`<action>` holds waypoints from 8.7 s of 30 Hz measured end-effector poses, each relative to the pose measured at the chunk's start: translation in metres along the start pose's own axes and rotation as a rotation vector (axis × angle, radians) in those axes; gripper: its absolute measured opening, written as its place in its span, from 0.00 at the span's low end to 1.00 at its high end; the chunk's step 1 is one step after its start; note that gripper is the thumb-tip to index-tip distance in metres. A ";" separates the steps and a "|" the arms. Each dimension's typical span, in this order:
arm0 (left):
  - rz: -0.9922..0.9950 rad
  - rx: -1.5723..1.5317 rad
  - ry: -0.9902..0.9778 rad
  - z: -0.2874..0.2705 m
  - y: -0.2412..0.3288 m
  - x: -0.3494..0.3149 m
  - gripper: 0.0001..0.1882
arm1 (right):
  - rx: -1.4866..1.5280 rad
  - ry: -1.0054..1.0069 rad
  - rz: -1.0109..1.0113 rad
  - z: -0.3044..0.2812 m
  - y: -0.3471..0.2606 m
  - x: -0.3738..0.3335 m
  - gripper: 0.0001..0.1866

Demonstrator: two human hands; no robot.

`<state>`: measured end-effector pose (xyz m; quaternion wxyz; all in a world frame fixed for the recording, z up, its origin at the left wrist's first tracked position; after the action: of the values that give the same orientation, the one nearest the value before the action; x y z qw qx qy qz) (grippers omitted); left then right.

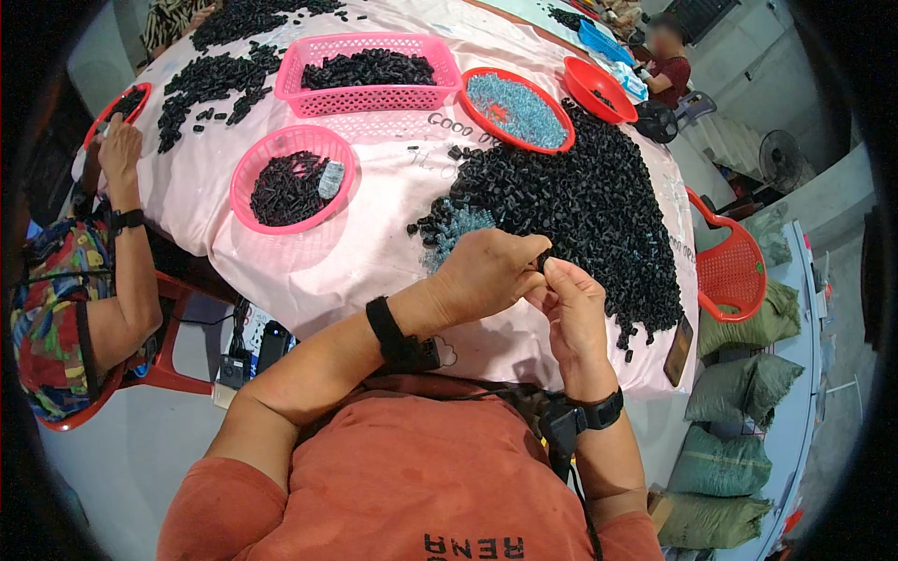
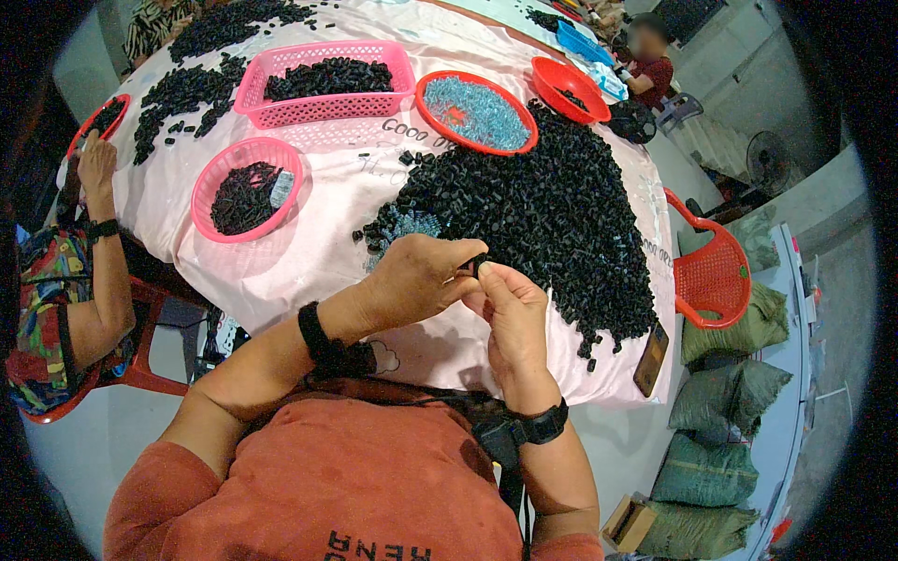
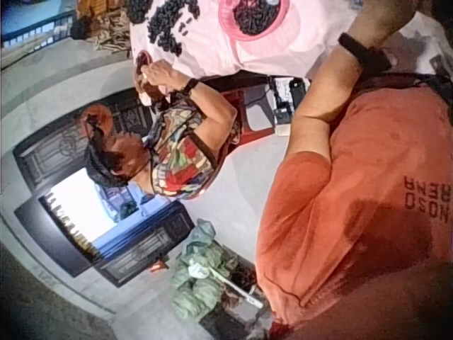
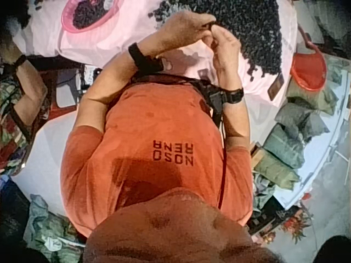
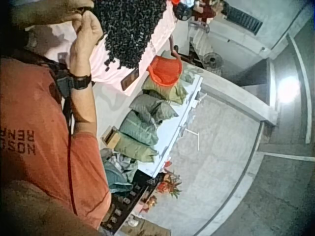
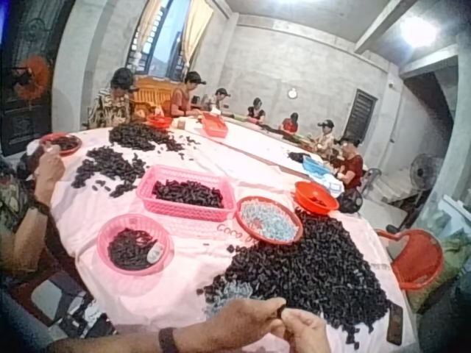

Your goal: The recorder is sorting small black shoe components from a large pile into smaller groups or baskets.

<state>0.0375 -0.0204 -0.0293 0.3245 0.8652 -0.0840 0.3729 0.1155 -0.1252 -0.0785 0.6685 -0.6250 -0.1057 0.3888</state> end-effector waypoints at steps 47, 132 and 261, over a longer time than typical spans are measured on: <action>0.075 0.033 -0.077 0.001 0.008 0.000 0.13 | -0.067 -0.104 0.058 -0.002 0.003 -0.005 0.11; -0.224 -0.362 -0.062 -0.010 -0.016 0.005 0.10 | -0.094 0.011 -0.094 -0.005 -0.009 -0.013 0.10; -0.372 -0.265 -0.087 -0.014 -0.041 -0.003 0.10 | -0.722 0.348 -0.237 -0.107 -0.036 0.013 0.02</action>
<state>0.0435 0.0199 -0.0448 0.4943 0.8310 0.0147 0.2549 0.2057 -0.1944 -0.0705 0.4546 -0.8590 -0.1920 0.1360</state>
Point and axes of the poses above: each hand's wrist, its own x-axis towards the middle knuckle, its own z-axis out of the palm, y = z × x, the point moved 9 cm from there along x, towards the middle knuckle, and after that the axes turned 10 degrees about z, right-handed, at the moved point
